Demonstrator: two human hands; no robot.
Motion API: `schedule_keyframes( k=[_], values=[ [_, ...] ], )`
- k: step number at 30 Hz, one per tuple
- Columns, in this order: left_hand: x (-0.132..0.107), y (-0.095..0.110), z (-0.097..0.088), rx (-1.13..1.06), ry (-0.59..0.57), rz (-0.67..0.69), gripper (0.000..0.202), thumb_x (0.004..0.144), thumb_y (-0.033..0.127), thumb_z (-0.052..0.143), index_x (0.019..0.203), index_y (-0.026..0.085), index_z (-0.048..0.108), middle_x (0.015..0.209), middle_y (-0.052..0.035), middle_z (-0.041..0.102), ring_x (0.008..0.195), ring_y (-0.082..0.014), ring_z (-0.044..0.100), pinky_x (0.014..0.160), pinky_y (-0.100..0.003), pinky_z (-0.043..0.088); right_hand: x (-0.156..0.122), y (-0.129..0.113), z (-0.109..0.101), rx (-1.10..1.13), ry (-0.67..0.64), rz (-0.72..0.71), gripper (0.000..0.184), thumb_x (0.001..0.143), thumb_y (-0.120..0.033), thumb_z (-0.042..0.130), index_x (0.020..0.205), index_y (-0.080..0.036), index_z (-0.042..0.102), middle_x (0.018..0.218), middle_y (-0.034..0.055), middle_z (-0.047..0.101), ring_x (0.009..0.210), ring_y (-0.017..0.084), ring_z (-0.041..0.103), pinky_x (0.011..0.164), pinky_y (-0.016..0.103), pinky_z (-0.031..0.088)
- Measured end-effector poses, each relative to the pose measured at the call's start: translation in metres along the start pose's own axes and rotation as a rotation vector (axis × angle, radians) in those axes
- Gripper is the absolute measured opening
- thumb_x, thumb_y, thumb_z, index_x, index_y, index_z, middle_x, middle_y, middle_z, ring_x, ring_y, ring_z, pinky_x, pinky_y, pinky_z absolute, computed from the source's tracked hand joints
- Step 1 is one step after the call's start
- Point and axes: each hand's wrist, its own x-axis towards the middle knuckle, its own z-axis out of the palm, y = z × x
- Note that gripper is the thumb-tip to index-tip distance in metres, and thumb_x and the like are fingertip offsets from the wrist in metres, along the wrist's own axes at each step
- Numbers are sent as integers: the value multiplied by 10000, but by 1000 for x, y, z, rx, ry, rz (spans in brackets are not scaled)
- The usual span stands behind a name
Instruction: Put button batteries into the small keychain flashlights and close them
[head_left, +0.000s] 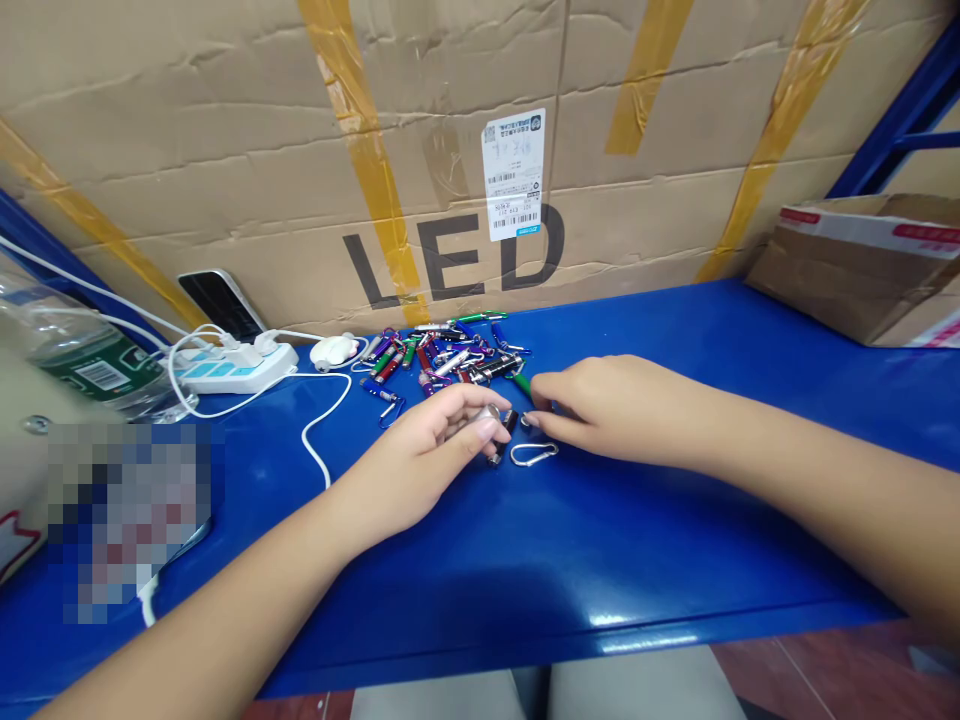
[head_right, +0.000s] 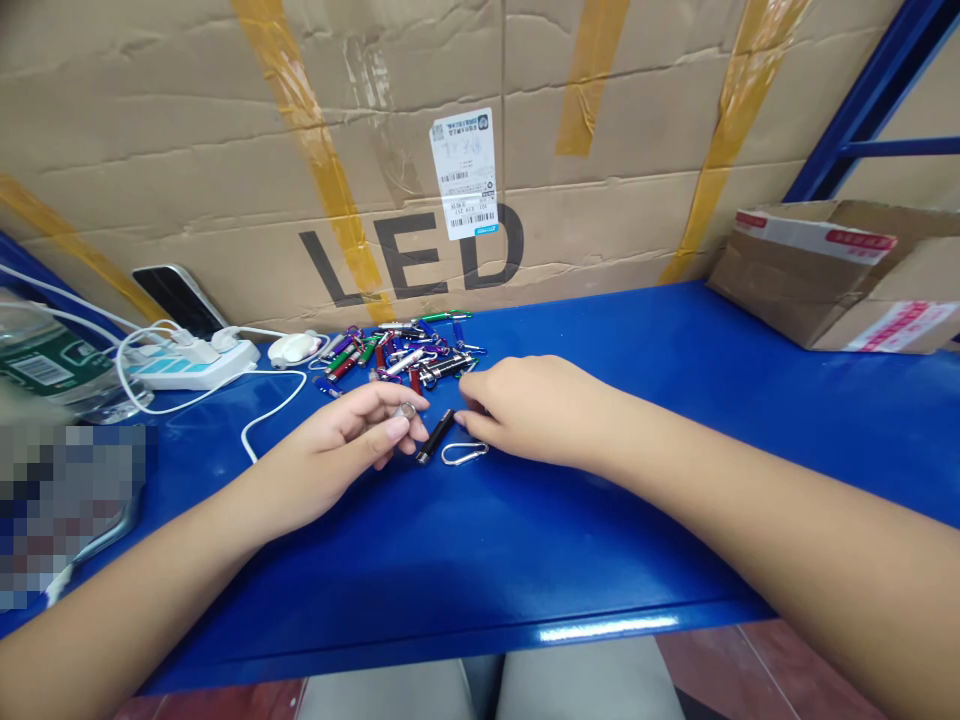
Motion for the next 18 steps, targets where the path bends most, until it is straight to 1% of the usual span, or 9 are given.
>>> schedule_keyframes(
  k=[2,3,7,10,13,16,18],
  values=[
    [0,1,0,15,-9,-9,236,953,314,490,1134,176,552,956,-45,664,836,-128,618,686,-250,464,1,-2,1,-18,33,26,331,937,-458,421,931,-191,616,795,82,691,656,200,618,523,258,286],
    [0,1,1,25,-16,-15,236,954,312,487,1135,176,554,958,-47,664,837,-129,617,689,-251,466,2,-3,3,-28,43,26,338,937,-462,419,948,-185,611,799,87,692,668,206,626,527,260,292],
    [0,2,1,57,-30,-43,241,950,325,495,1134,187,568,966,-41,670,850,-129,614,712,-251,472,7,-6,14,-53,28,-15,261,945,-327,396,970,-176,608,774,83,687,674,218,642,533,271,298],
    [0,2,1,50,-13,-56,236,942,326,511,1123,190,578,960,-32,673,847,-122,618,740,-245,481,8,-4,16,-11,37,-22,223,920,-272,410,924,-180,613,761,73,680,647,209,623,529,270,278],
    [2,1,1,34,25,-63,240,921,325,552,1114,187,586,964,-29,679,858,-121,627,791,-250,491,6,-1,11,189,136,-55,185,902,-269,440,864,-183,599,721,39,654,607,160,570,532,254,275],
    [3,0,1,1,68,-69,253,885,313,608,1103,186,591,980,-31,689,904,-131,637,833,-256,498,3,-1,7,441,253,-139,167,898,-264,450,837,-178,579,663,1,609,568,118,509,544,233,295],
    [2,0,2,-29,82,-64,233,874,303,622,1069,179,595,948,-30,697,892,-133,645,824,-255,508,2,-3,7,525,292,-193,166,899,-266,453,828,-174,572,656,-7,594,567,110,493,551,226,300]
  ],
)
